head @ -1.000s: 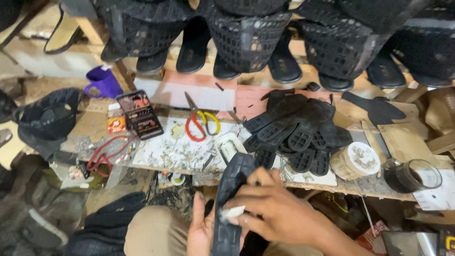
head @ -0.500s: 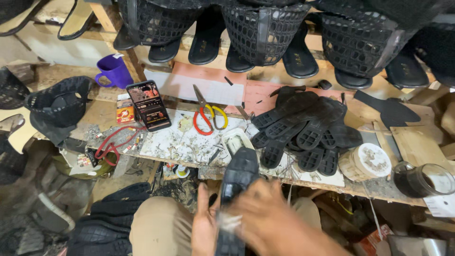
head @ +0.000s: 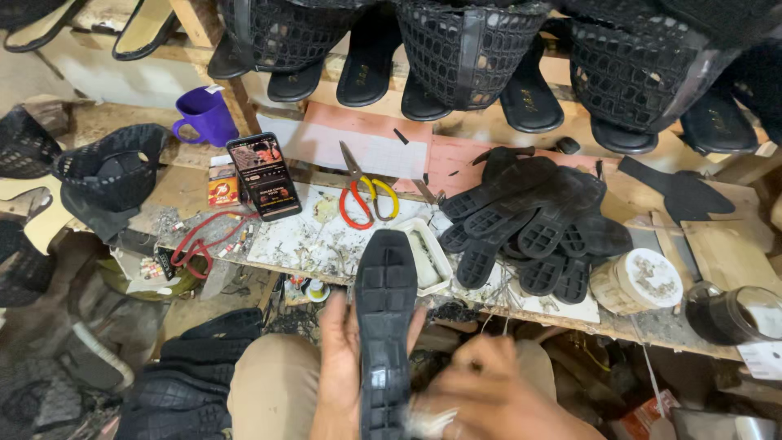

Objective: The person repeatedly wipes the soles of black slip-on shoes with a white cloth. They handle several shoes one at a time, turning them over to access the soles and rubbing the surface thoroughly. The shoes are placed back on the workbench after cleaning.

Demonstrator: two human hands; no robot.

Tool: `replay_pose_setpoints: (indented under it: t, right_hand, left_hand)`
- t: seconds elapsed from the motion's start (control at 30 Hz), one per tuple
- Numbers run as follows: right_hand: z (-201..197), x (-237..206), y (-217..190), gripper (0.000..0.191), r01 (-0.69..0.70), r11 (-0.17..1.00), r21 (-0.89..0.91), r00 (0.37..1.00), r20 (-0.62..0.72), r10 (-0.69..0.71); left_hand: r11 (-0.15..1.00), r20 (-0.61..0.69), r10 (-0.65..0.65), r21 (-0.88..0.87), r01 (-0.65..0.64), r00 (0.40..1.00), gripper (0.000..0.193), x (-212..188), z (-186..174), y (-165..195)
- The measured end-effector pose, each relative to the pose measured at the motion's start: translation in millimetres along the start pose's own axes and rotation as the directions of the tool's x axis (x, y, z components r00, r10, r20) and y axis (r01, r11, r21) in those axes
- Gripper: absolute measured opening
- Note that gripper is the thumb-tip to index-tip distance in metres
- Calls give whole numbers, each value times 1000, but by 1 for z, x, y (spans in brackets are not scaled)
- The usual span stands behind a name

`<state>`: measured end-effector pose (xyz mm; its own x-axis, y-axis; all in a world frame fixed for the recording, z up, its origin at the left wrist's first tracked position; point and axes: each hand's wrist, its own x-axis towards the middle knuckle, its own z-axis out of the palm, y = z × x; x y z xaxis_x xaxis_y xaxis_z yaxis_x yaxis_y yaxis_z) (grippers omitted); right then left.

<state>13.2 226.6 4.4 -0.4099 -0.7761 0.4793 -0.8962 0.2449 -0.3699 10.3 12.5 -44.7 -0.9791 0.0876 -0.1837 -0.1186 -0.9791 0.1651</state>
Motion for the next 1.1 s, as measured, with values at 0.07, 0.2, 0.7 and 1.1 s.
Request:
replay_pose_setpoints:
  t: [0.07,0.2,0.7,1.1]
  right_hand:
    - [-2,-2,0,38,-295,953,72,945,-126,302]
    - [6,5,-6,29,-468,856,217,762,-392,516]
    - [-26,54,1,40,-279,947,-159,953,-172,251]
    - [40,-8,-9,28,-160,411,898,713,-183,677]
  left_hand:
    - [962,-55,48,273,-32,997,60,-3,-1,1]
    - [915,138,22,396,-76,990,79,-6,-5,-7]
    - [979,301,-126,190,71,945,69,-16,-16,-24]
    - [1000,229,16,-6,-15,973,83,4,39,4]
